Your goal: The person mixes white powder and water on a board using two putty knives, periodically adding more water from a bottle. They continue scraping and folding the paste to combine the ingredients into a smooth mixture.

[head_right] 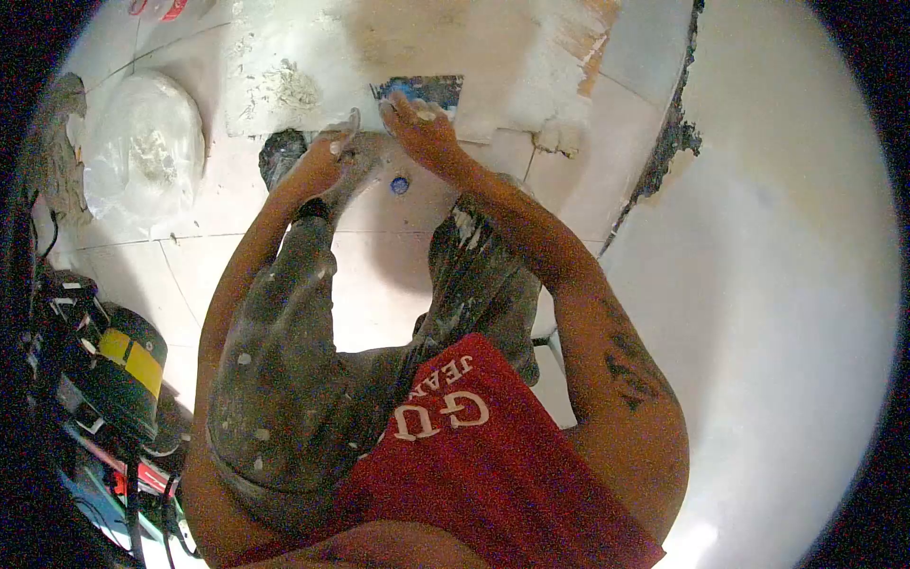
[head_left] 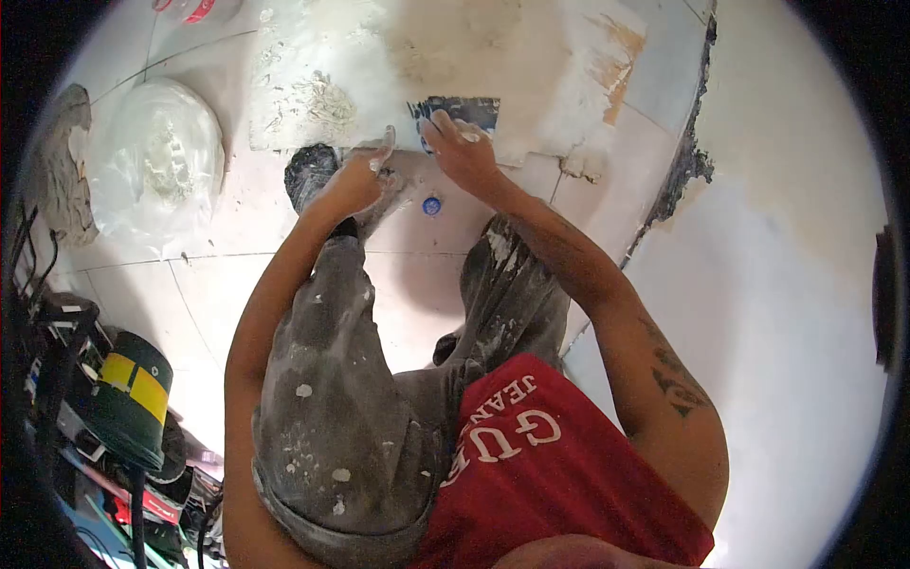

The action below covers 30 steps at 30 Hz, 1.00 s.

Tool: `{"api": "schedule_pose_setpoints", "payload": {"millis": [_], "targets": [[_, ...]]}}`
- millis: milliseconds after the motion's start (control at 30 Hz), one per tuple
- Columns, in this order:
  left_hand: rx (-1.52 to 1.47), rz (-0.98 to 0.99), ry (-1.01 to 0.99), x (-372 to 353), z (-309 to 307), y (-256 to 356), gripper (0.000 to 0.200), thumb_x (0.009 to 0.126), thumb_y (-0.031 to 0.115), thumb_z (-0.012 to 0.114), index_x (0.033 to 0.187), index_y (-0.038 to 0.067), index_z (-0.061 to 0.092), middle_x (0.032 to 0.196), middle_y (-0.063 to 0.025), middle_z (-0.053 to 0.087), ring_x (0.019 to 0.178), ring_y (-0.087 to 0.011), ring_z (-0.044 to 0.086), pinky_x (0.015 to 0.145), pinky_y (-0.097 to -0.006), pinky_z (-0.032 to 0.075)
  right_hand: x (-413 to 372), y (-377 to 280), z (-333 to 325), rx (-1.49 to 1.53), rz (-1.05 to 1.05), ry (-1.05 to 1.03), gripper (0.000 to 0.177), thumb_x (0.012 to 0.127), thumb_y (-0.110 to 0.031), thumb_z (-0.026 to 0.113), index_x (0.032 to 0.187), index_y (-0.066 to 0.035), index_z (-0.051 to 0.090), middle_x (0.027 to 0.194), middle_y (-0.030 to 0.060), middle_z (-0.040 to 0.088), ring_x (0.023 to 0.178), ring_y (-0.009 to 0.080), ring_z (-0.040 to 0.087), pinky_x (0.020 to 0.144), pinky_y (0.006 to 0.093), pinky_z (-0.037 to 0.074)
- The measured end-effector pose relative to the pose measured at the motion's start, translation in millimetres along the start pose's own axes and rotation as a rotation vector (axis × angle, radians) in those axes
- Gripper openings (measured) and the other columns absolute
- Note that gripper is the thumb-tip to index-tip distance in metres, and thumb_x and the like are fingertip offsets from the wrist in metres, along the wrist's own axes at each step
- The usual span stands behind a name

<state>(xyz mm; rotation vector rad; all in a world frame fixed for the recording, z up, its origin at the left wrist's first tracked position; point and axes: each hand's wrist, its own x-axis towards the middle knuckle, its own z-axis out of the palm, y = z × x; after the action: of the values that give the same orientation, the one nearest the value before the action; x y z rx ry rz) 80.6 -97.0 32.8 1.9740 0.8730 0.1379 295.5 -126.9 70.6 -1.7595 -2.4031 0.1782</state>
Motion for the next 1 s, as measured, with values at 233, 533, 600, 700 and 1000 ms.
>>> {"api": "schedule_pose_setpoints", "payload": {"millis": [233, 533, 600, 700, 1000], "targets": [[-0.076, -0.007, -0.019, 2, -22, 22, 0.068, 0.071, 0.012, 0.065, 0.132, 0.003, 0.034, 0.098, -0.0265, 0.057, 0.092, -0.0395, 0.055, 0.083, -0.0404, 0.043, 63, -20, 17, -0.036, 0.288, 0.16, 0.018, 0.069, -0.009, 0.058, 0.086, -0.012, 0.051, 0.09, 0.0069, 0.052, 0.066, 0.0204, 0.059, 0.051, 0.0338, 0.048], [-0.156, -0.092, -0.096, 0, -18, 11, 0.064, 0.076, 0.013, 0.063, 0.134, 0.012, 0.035, 0.118, -0.0217, 0.051, 0.111, -0.0352, 0.046, 0.097, -0.0383, 0.035, 101, -11, -5, -0.085, 0.674, 0.068, 0.039, 0.067, -0.012, 0.057, 0.106, -0.015, 0.055, 0.104, 0.0143, 0.056, 0.076, 0.0306, 0.062, 0.063, 0.0432, 0.051], [-0.146, -0.091, -0.109, 0, -16, 6, 0.069, 0.077, 0.016, 0.064, 0.137, 0.013, 0.03, 0.119, -0.0218, 0.05, 0.11, -0.0353, 0.046, 0.097, -0.0388, 0.036, 103, 26, -22, -0.006, 0.595, -0.043, 0.042, 0.066, -0.013, 0.056, 0.108, -0.014, 0.056, 0.102, 0.0158, 0.058, 0.078, 0.0325, 0.062, 0.068, 0.0431, 0.05], [-0.164, -0.104, -0.108, 0, -16, 9, 0.076, 0.077, 0.016, 0.064, 0.139, 0.016, 0.022, 0.118, -0.0226, 0.051, 0.109, -0.0358, 0.049, 0.094, -0.0381, 0.037, 105, 85, -46, 0.136, 0.574, -0.056, 0.039, 0.064, -0.01, 0.054, 0.102, -0.009, 0.061, 0.094, 0.0176, 0.062, 0.083, 0.0342, 0.061, 0.075, 0.0394, 0.048], [-0.188, -0.048, -0.043, -1, -12, 5, 0.077, 0.077, 0.014, 0.063, 0.14, 0.017, 0.019, 0.114, -0.0245, 0.052, 0.106, -0.0377, 0.051, 0.091, -0.0372, 0.041, 104, 128, -86, 0.41, 0.506, -0.058, 0.038, 0.057, -0.007, 0.061, 0.095, -0.005, 0.063, 0.083, 0.0169, 0.064, 0.076, 0.0289, 0.062, 0.071, 0.0356, 0.048]]}}
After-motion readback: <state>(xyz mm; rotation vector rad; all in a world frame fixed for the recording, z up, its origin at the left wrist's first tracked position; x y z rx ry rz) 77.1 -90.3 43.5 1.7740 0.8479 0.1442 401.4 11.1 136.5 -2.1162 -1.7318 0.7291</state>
